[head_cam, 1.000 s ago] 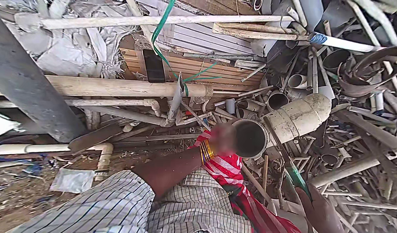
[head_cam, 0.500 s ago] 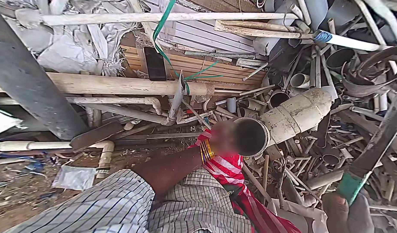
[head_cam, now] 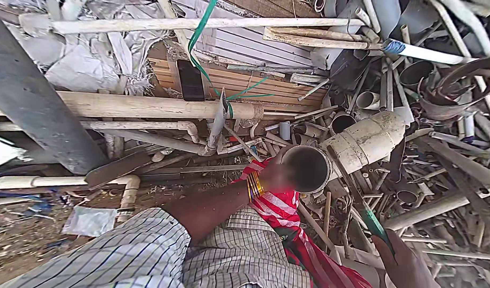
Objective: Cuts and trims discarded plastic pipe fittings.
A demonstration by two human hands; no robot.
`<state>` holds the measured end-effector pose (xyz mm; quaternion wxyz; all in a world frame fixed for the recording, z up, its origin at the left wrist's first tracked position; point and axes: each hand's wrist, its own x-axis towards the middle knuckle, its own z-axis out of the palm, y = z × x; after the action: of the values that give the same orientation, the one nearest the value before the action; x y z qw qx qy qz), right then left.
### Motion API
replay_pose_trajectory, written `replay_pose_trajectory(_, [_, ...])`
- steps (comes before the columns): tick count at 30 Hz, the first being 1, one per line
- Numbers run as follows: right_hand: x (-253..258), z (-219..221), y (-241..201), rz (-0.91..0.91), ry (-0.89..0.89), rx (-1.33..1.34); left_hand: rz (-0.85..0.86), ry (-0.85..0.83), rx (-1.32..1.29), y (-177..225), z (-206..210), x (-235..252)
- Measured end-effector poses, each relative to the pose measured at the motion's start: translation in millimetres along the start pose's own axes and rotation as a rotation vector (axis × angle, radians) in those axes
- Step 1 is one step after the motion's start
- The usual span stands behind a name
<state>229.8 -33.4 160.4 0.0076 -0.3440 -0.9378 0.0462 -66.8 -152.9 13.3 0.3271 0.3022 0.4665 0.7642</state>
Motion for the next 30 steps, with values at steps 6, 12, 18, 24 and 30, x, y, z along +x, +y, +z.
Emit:
replay_pose_trajectory(6, [-12.9,5.0,7.3,-0.072,0.252,0.081,0.02,-0.014,0.005,-3.0,0.0,-1.2])
replay_pose_trajectory(12, [-16.6,-33.9,10.3,-0.052,0.098,0.065,0.011,-0.032,0.022,-2.8,-0.1,-2.1])
replay_pose_trajectory(18, [-27.3,-8.0,15.0,-0.084,0.094,0.038,0.003,-0.041,0.021,0.1,2.7,-1.2])
replay_pose_trajectory(24, [-31.4,-26.6,18.5,-0.05,0.287,0.149,0.008,-0.025,0.012,-1.0,2.3,-1.5])
replay_pose_trajectory(30, [-28.7,-2.0,8.0,-0.007,-0.043,-0.019,-0.011,-0.03,0.022,-2.7,0.0,0.9])
